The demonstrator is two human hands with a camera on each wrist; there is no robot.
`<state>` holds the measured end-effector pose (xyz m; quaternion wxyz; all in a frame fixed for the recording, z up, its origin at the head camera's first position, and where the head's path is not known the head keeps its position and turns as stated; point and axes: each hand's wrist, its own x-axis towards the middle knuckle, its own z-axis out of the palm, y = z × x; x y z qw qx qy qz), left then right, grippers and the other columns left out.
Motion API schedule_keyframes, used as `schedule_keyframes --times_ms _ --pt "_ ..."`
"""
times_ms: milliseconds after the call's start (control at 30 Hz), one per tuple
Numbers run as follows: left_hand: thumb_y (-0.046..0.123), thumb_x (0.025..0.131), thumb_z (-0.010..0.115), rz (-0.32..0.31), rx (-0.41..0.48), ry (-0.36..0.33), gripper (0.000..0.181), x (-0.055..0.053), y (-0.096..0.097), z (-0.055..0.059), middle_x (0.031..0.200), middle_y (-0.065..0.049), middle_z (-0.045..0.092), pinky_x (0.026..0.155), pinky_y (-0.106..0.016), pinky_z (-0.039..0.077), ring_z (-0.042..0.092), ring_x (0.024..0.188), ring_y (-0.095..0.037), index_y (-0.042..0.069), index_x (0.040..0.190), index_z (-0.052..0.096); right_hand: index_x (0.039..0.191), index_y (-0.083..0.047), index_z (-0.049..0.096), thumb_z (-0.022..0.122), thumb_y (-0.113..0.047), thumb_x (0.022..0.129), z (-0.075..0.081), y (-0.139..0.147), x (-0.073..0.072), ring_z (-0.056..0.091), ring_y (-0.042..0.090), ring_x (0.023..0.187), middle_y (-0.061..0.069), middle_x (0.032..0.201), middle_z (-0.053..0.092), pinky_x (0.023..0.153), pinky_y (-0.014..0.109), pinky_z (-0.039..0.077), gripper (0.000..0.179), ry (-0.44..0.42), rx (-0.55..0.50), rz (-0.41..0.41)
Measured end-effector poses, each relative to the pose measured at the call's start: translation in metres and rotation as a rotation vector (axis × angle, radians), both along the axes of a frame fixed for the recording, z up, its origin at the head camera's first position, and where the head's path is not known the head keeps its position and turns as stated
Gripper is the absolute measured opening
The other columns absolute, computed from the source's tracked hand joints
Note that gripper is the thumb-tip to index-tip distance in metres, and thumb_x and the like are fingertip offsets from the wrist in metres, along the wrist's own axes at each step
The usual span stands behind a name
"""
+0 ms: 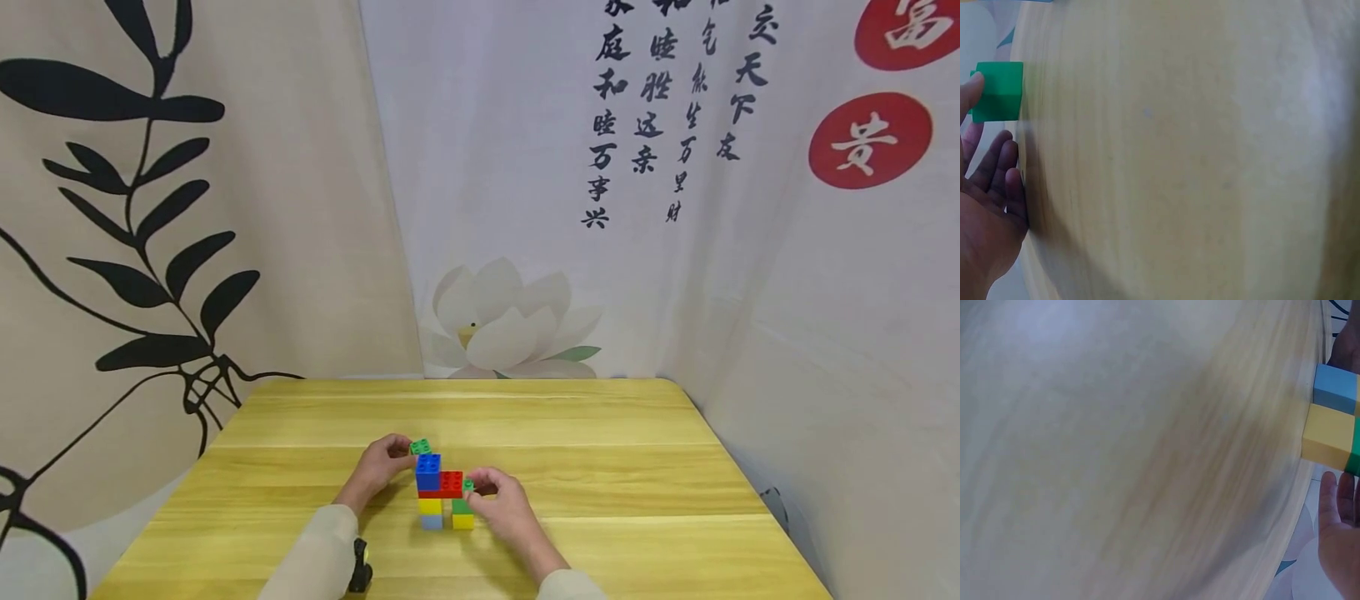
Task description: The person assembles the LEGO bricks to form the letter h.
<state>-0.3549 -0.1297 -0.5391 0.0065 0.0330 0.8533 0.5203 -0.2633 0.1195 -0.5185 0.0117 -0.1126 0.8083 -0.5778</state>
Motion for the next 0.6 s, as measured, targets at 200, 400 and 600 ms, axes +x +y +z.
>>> schedule_keyframes --times_ms 200,400,600 --pt "0.019 0.087 0.078 0.003 -0.006 -0.001 0.037 0.0 -0.003 -0.001 0.108 -0.009 0.064 0.089 -0.043 0.051 0.058 0.1 -0.026 0.001 0.116 0.063 0.114 -0.004 0.065 0.069 -0.017 0.092 0.0 -0.001 -0.001 0.057 0.02 0.1 0.006 0.107 0.066 0.082 0.028 0.05 0.026 -0.006 -0.007 -0.004" --pt "0.018 0.087 0.077 -0.011 0.019 0.005 0.033 0.0 -0.006 0.001 0.103 -0.008 0.063 0.083 -0.04 0.051 0.057 0.094 -0.024 0.001 0.112 0.063 0.113 -0.004 0.065 0.07 -0.016 0.092 0.002 -0.001 0.0 0.057 0.02 0.098 0.006 0.105 0.065 0.081 0.028 0.05 0.025 -0.004 0.012 -0.007" --pt "0.019 0.087 0.078 -0.012 0.023 0.01 0.031 0.002 -0.012 0.004 0.098 -0.007 0.063 0.078 -0.037 0.051 0.056 0.089 -0.022 0.002 0.108 0.063 0.112 -0.004 0.066 0.07 -0.017 0.091 0.004 -0.002 0.003 0.058 0.021 0.098 0.005 0.104 0.065 0.082 0.031 0.051 0.025 0.001 0.034 -0.01"
